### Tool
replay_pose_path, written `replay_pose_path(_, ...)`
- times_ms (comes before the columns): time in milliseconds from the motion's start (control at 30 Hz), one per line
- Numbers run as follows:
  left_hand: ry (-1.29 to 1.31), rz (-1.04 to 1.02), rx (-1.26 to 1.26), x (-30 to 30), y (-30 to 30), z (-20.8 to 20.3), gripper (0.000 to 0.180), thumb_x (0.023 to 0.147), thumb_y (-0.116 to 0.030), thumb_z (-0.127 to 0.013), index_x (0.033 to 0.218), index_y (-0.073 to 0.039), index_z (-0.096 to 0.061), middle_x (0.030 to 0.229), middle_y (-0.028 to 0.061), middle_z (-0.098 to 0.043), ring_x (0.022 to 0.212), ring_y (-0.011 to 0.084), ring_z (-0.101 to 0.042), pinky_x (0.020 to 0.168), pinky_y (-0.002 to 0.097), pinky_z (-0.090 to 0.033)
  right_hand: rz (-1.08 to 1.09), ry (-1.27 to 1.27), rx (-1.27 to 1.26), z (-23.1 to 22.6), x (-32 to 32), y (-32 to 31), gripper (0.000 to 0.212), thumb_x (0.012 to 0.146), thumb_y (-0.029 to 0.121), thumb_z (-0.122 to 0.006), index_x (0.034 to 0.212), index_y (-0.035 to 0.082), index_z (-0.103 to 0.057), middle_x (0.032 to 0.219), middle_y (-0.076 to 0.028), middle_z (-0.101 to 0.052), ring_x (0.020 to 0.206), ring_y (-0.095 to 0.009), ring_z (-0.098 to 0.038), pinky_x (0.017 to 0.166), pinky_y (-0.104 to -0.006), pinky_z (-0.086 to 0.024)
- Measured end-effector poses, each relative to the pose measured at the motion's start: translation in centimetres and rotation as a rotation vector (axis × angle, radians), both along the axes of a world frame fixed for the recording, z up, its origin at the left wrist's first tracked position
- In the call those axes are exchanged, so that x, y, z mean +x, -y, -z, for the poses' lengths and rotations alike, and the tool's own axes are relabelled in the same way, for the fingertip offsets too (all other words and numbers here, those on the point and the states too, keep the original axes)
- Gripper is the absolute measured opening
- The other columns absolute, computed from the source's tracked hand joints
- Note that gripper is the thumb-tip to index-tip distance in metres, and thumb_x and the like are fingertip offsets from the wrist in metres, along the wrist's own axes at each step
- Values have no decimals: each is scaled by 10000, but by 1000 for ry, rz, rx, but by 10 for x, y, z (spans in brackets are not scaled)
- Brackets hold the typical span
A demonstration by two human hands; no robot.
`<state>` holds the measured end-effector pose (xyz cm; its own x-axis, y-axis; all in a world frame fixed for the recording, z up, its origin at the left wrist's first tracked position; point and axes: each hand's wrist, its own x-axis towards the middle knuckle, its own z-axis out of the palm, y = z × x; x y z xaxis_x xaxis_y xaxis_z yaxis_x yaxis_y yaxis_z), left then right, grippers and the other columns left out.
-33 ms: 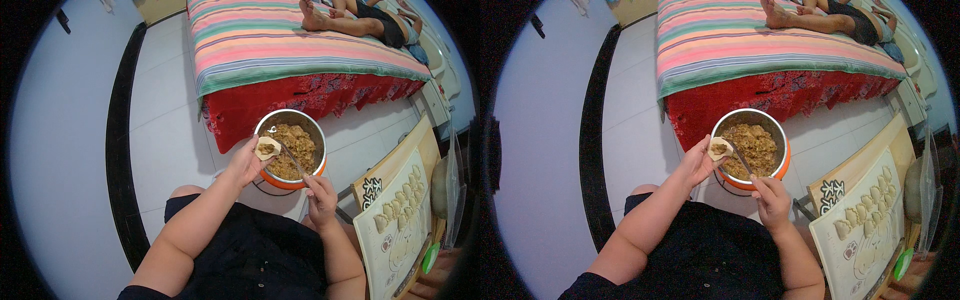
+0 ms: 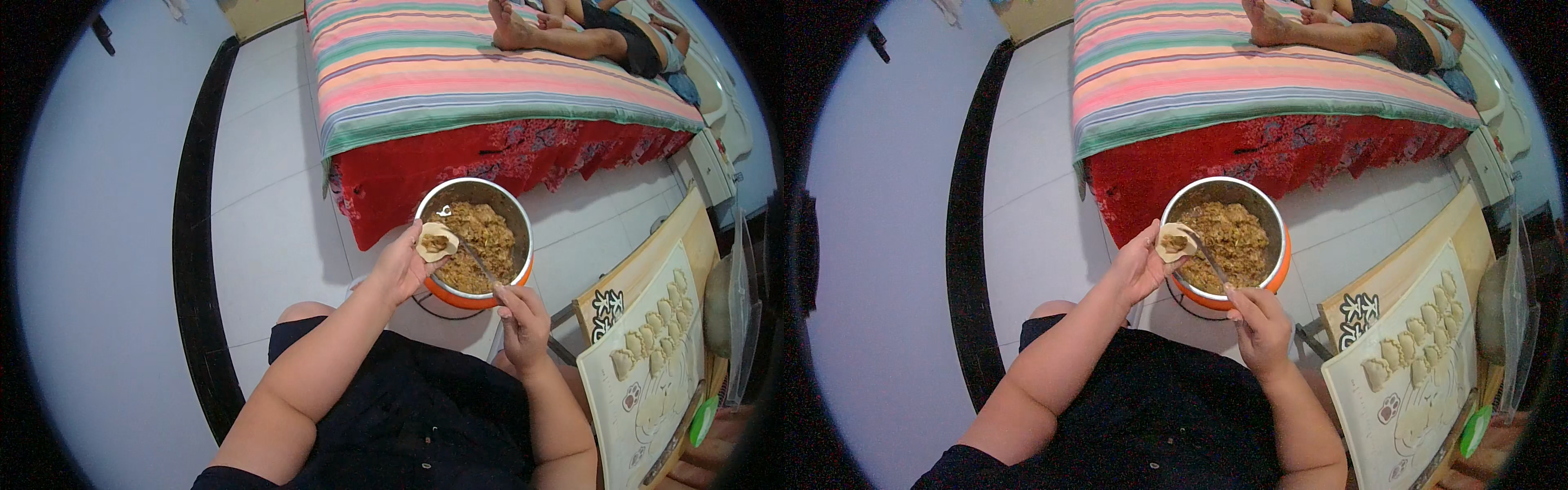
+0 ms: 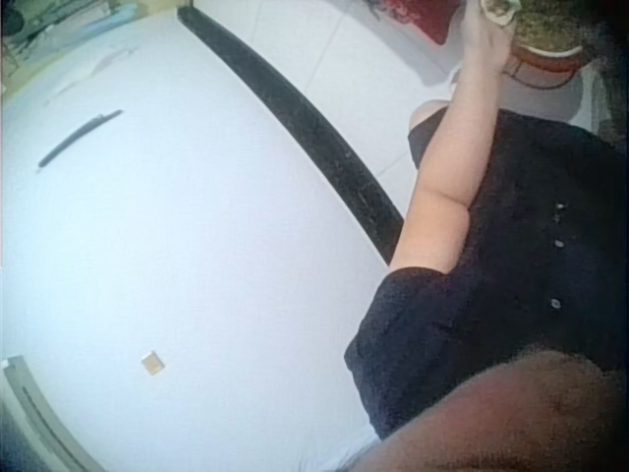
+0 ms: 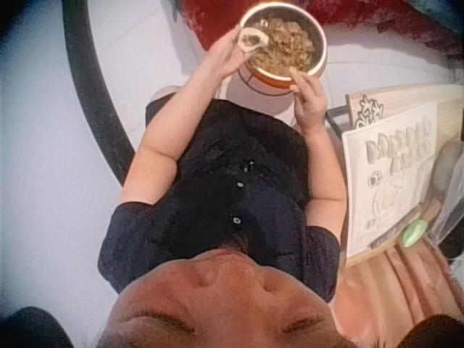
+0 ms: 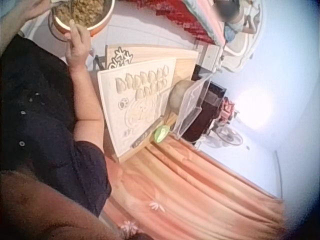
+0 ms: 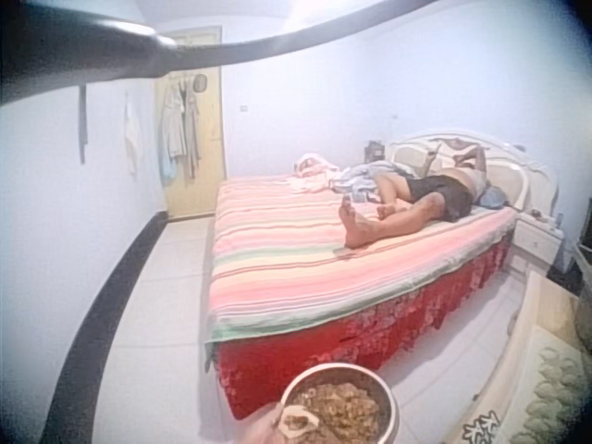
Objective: The person sits on the floor and prepares dumplings by scooping a filling mixture from a metal bowl onto round dough wrappers held in their left hand. They use a spoon to transfer the filling, then fold and pleat the dough to seal the dumpling. The finished dumplings are placed in a row on a white cutting board to the right.
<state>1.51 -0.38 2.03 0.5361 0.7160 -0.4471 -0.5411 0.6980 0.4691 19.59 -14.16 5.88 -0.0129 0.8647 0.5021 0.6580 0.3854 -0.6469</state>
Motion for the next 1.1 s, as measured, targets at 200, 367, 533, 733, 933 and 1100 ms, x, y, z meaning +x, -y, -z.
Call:
replay_pose_path(200, -76, -58, 37, -4, -1, -3, 399, 1007, -313, -278, 1200, 4, -423, 1156, 147, -543, 1028, 244, -584, 865, 358, -535, 177, -572, -138, 13, 4, -5, 299, 955, 226, -490, 1066, -20, -617, 844, -77, -611, 756, -149, -576, 659, -278, -473)
replay_pose_path(367, -119, -148, -9, -8, -4, -5, 360, 1000, -303, -326, 1155, -8, -462, 1149, 138, -552, 1029, 225, -582, 856, 349, -531, 321, -444, -420, 29, 11, -15, 244, 926, 179, -514, 1012, -9, -644, 801, -113, -649, 723, -209, -618, 680, -306, -486)
replay_pose_path(533, -142, -156, -5, -8, -4, -9, 360, 999, -296, -338, 1168, -8, -471, 1149, 137, -557, 1051, 230, -573, 885, 366, -512, 216, -134, -385, 39, -11, -18, 215, 892, 161, -545, 983, -2, -652, 925, -180, -652, 846, -319, -631, 747, -363, -495)
replay_pose_path(733, -133, -155, 2, -8, -4, -10, 357, 999, -284, -339, 1175, 0, -466, 1158, 145, -549, 1055, 240, -570, 895, 383, -508, 190, -66, -399, 46, -22, -21, 209, 887, 147, -544, 992, 0, -649, 929, -176, -649, 852, -319, -623, 754, -374, -495)
replay_pose_path(933, -134, -152, 8, -8, -3, -14, 360, 997, -278, -346, 1174, 14, -460, 1158, 155, -543, 1061, 244, -565, 915, 387, -501, 127, -31, -349, 45, -26, -20, 213, 891, 132, -531, 1010, -5, -642, 899, -171, -641, 817, -316, -621, 736, -365, -489)
replay_pose_path(1100, -113, -150, 16, -10, -3, -12, 363, 998, -281, -342, 1182, 11, -455, 1159, 155, -543, 1050, 246, -572, 901, 377, -511, 41, 72, -316, 26, -26, -13, 209, 891, 148, -529, 997, 12, -647, 857, -146, -641, 779, -300, -622, 703, -366, -494)
